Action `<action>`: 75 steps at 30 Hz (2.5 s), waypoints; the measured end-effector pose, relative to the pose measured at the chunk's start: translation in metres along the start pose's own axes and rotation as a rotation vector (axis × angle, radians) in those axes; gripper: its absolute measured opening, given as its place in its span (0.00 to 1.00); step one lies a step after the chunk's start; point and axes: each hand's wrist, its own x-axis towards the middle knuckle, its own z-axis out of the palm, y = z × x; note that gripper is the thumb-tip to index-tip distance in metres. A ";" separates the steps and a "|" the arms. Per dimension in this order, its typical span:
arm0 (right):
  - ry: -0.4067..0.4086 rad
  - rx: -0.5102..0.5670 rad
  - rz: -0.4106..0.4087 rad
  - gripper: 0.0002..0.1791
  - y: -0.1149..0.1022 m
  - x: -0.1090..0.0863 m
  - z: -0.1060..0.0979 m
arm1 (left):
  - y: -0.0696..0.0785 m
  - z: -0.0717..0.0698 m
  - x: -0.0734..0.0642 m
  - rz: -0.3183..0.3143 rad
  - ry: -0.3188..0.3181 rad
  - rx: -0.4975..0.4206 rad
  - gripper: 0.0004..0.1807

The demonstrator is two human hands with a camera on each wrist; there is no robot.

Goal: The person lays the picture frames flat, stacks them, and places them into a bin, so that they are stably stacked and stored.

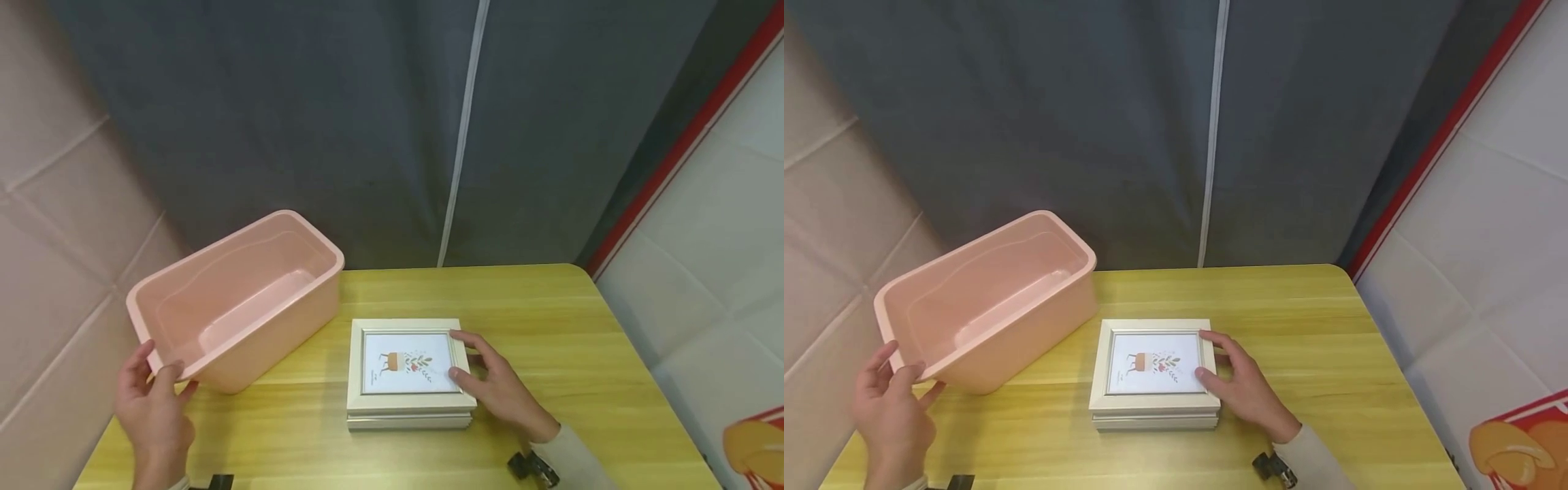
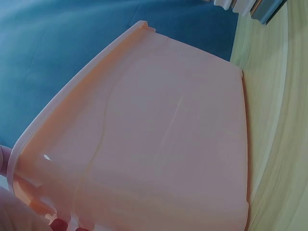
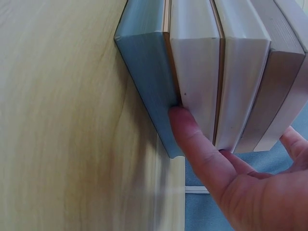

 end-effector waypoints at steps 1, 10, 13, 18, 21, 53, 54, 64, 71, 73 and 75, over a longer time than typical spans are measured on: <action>0.003 0.002 0.008 0.33 0.000 0.000 0.001 | -0.001 0.002 -0.001 0.002 -0.009 0.003 0.29; 0.005 0.014 0.006 0.34 0.000 0.001 0.003 | -0.009 0.015 -0.007 0.018 -0.079 0.070 0.29; 0.003 0.014 0.000 0.34 0.001 0.001 0.002 | -0.011 0.020 -0.010 0.030 -0.110 0.090 0.28; -0.007 0.013 -0.005 0.34 0.002 0.000 0.000 | -0.015 0.029 -0.016 0.056 -0.144 0.095 0.28; -0.004 0.023 0.004 0.34 0.003 0.001 0.000 | -0.018 0.034 -0.019 0.064 -0.160 0.095 0.28; -0.004 0.009 -0.003 0.34 -0.001 0.000 0.002 | -0.045 0.028 -0.076 0.230 -0.331 0.114 0.33; -0.006 0.008 -0.008 0.34 -0.001 0.000 0.002 | -0.047 0.027 -0.079 0.250 -0.332 0.121 0.34; 0.012 0.015 -0.014 0.33 0.001 0.000 0.004 | -0.068 0.030 -0.113 0.346 -0.357 0.272 0.31; 0.034 -0.010 -0.048 0.32 0.002 0.000 0.004 | -0.083 0.041 -0.115 0.364 -0.448 0.311 0.27; 0.030 -0.008 -0.049 0.32 0.003 0.000 0.004 | -0.087 0.045 -0.113 0.349 -0.481 0.325 0.27; 0.020 0.004 -0.064 0.33 0.004 0.000 0.003 | -0.090 0.049 -0.112 0.317 -0.520 0.350 0.28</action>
